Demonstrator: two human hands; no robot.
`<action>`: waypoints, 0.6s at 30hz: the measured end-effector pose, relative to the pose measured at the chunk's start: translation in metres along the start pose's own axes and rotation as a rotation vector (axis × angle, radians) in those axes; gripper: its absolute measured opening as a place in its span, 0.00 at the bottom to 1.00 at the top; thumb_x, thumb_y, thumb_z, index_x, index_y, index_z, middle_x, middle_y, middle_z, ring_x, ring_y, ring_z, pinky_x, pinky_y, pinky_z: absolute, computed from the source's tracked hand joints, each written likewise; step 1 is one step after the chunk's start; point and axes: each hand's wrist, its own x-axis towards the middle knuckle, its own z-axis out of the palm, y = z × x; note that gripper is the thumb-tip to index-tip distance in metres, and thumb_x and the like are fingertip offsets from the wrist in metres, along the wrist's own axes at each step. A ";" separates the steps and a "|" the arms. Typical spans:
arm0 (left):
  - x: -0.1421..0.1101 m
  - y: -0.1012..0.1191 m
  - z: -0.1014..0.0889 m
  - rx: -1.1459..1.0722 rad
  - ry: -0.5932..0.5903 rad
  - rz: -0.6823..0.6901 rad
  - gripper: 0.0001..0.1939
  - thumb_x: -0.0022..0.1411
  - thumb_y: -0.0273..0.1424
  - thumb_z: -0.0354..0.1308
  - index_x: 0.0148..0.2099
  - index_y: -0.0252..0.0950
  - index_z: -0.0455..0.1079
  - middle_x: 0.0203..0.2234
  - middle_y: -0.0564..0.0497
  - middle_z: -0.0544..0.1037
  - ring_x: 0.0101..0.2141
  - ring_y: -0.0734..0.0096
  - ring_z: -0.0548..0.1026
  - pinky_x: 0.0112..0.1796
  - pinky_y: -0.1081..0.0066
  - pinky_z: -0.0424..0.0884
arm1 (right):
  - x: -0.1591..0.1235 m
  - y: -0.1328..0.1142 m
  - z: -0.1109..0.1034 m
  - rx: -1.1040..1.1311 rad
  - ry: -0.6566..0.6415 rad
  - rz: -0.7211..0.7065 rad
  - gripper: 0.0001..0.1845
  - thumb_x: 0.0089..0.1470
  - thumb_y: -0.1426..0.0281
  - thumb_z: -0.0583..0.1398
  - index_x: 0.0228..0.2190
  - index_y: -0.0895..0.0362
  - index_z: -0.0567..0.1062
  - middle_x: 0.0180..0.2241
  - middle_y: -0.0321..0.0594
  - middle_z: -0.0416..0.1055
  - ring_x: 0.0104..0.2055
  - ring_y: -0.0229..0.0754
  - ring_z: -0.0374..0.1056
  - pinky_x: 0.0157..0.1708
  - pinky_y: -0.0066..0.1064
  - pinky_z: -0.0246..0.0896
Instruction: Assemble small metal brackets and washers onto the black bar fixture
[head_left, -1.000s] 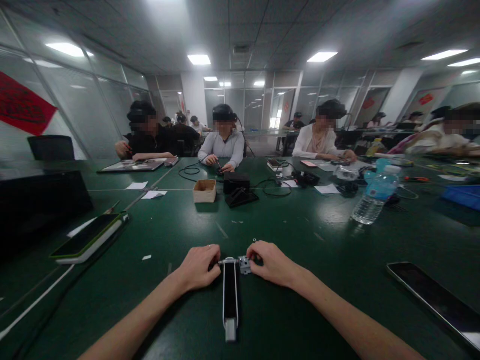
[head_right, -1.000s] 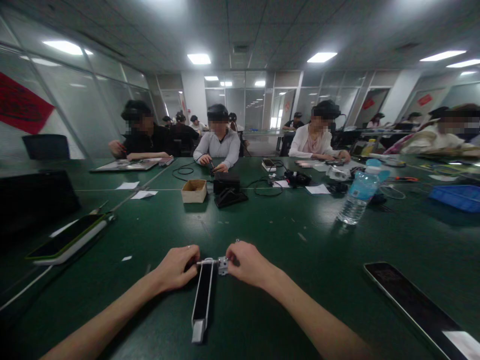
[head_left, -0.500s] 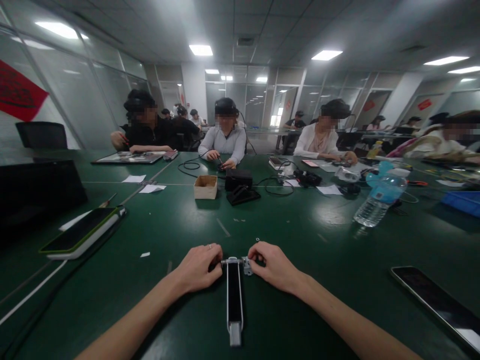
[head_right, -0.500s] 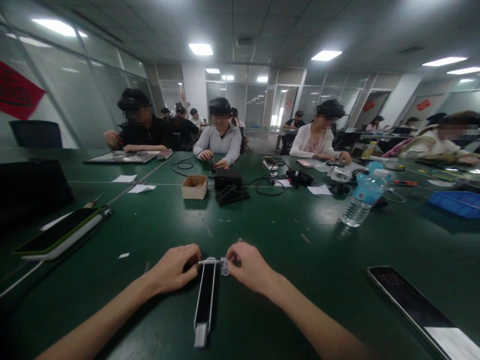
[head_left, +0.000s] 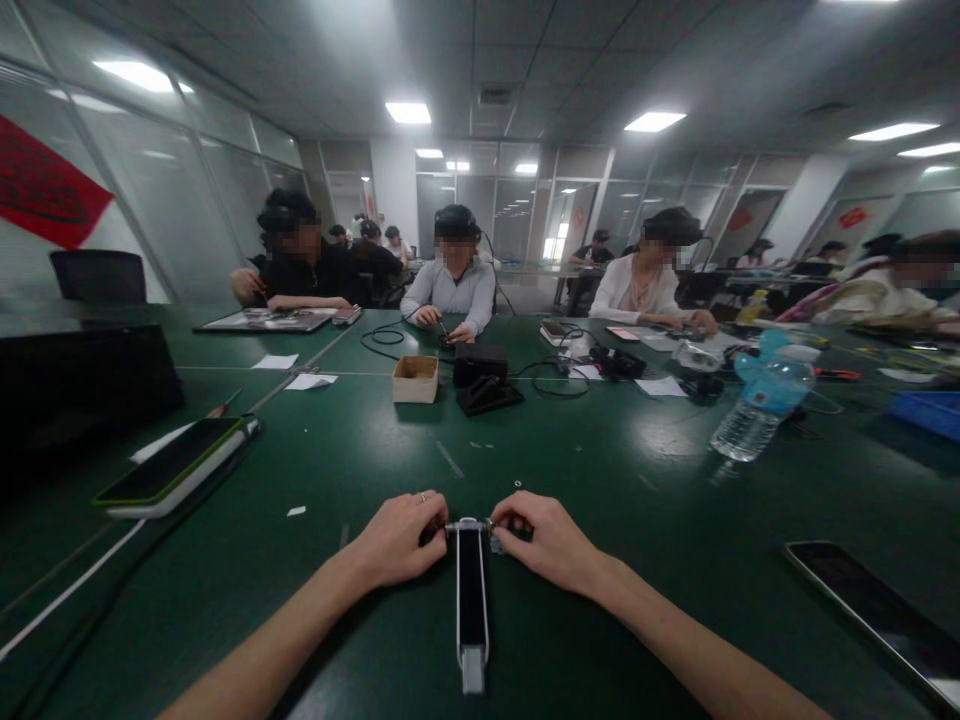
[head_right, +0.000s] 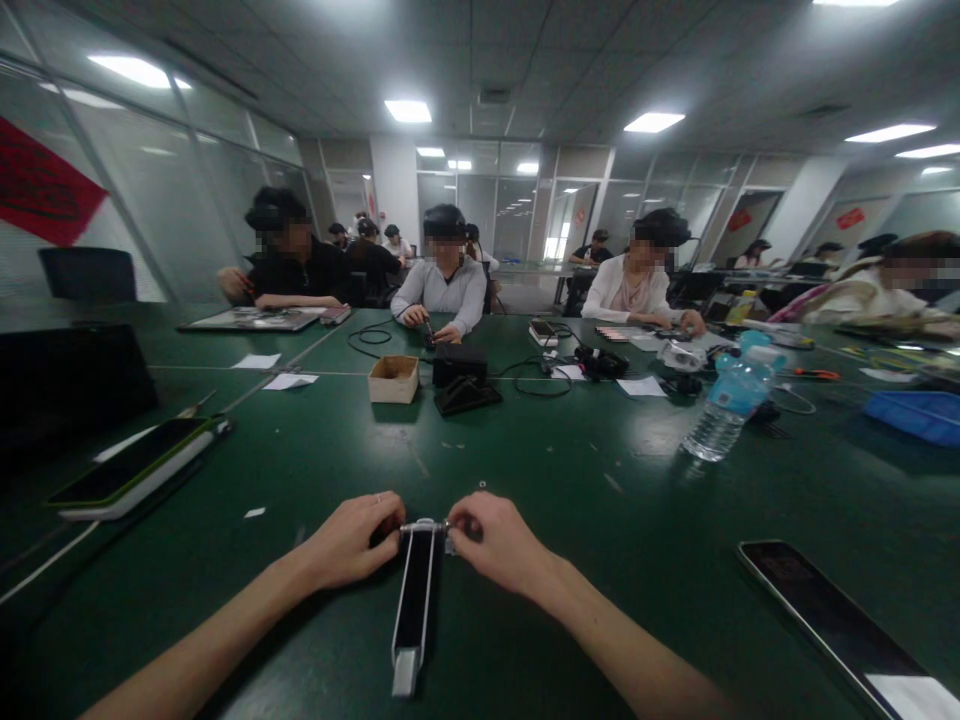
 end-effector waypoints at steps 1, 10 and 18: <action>0.000 0.000 0.000 -0.003 -0.005 -0.002 0.06 0.57 0.30 0.48 0.34 0.36 0.64 0.27 0.52 0.71 0.28 0.68 0.69 0.30 0.71 0.62 | 0.000 0.000 -0.001 0.002 -0.010 -0.006 0.06 0.53 0.74 0.59 0.35 0.59 0.75 0.33 0.38 0.72 0.32 0.37 0.65 0.31 0.28 0.61; -0.001 0.002 -0.002 -0.003 -0.012 -0.024 0.06 0.58 0.30 0.48 0.35 0.37 0.65 0.28 0.52 0.71 0.29 0.68 0.69 0.31 0.72 0.63 | -0.001 0.000 -0.005 0.026 -0.056 0.038 0.07 0.55 0.71 0.58 0.36 0.58 0.75 0.34 0.38 0.71 0.33 0.37 0.64 0.32 0.28 0.61; -0.002 0.002 -0.002 -0.005 -0.015 -0.016 0.05 0.58 0.30 0.48 0.35 0.36 0.64 0.28 0.52 0.72 0.28 0.69 0.69 0.30 0.72 0.63 | 0.000 0.006 -0.002 -0.005 -0.066 -0.005 0.08 0.59 0.70 0.55 0.37 0.57 0.74 0.34 0.39 0.69 0.35 0.38 0.64 0.34 0.30 0.61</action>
